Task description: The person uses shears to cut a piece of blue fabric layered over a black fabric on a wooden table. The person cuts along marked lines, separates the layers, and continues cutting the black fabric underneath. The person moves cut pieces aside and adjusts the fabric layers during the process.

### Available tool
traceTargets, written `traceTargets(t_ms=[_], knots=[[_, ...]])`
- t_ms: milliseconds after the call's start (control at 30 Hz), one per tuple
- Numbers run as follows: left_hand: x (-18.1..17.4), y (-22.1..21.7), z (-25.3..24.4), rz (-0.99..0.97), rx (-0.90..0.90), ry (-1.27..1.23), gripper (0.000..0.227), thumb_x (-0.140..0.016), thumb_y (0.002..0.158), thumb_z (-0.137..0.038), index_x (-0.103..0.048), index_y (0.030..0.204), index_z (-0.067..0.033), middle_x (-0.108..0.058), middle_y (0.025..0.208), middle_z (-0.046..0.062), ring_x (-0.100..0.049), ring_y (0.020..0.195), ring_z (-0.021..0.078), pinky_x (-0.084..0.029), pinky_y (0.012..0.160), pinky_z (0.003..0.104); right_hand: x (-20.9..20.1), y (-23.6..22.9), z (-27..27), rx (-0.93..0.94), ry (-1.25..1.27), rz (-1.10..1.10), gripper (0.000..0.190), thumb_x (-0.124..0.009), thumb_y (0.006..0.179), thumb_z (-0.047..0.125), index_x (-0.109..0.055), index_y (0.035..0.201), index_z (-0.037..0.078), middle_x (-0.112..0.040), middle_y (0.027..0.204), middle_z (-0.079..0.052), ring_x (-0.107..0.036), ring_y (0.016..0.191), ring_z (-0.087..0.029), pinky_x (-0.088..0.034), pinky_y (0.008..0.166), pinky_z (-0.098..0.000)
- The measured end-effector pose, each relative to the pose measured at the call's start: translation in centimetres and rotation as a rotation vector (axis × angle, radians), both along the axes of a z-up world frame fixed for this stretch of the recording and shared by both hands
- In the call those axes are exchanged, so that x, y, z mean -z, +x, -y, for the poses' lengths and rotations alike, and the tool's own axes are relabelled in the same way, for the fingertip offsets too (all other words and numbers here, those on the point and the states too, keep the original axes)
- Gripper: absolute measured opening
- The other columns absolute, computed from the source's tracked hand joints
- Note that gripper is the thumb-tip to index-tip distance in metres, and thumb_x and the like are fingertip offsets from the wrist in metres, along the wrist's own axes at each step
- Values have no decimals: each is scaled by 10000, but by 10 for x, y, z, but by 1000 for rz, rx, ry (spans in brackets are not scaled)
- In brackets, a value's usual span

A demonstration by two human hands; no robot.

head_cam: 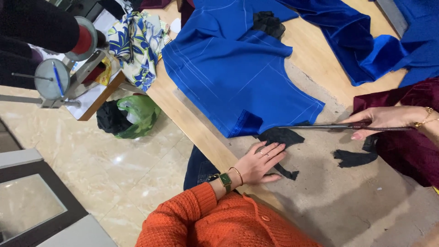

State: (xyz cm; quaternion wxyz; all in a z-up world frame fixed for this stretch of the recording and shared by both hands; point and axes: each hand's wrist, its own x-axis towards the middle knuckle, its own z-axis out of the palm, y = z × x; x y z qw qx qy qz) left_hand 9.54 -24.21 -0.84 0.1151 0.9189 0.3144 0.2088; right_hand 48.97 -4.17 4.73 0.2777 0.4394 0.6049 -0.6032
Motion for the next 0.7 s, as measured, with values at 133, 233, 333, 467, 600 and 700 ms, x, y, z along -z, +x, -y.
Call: traceTargets(t_ms=[133,233,333,467,600,700], knots=[[1,-1,0,17,1,-13,714,-487,1014,-580,-527,1495,-55,-439,1617,157,-518,1456,307,-405,1207,521,-15,-14,1,145,-56,123,590,-868,801,198,-812,1388,208,-864,1025,-12,-688,836,-146,-522,763,-257],[3,-1,0,-13,-7,16,721,-470,1016,-599,-526,1505,-71,-428,1625,139,-500,1469,284,-402,1209,505,-21,-17,4,167,-24,137,588,-879,774,212,-831,1360,191,-886,1103,13,-720,938,-128,-517,849,-236],[7,-1,2,-9,10,29,705,-457,1029,-582,-514,1510,-69,-422,1628,132,-508,1466,285,-393,1224,512,-44,-26,21,176,23,136,630,-883,772,211,-779,1393,243,-891,1230,75,-753,1093,-73,-490,1012,-195],[32,-3,8,118,42,137,432,-568,1017,-458,-677,1251,-111,-626,1359,95,-596,1280,260,-528,1002,458,-53,-12,69,90,98,407,818,-920,709,424,-606,1459,514,-828,1353,97,-759,1254,-112,-448,1130,-222],[26,-5,5,72,-38,41,542,-651,961,-412,-504,1405,-139,-502,1434,119,-459,1386,344,-518,885,456,-38,26,153,226,109,245,834,-1005,677,356,-656,1416,519,-698,1496,167,-715,1324,-49,-495,1146,-233],[-2,-1,-2,26,-143,-3,591,-645,936,-369,-545,1464,-123,-598,1425,91,-536,1325,308,-407,995,472,-34,32,231,686,34,317,831,-1022,729,-141,-786,1417,262,-800,1061,-1,-649,891,-149,-390,871,-203]])
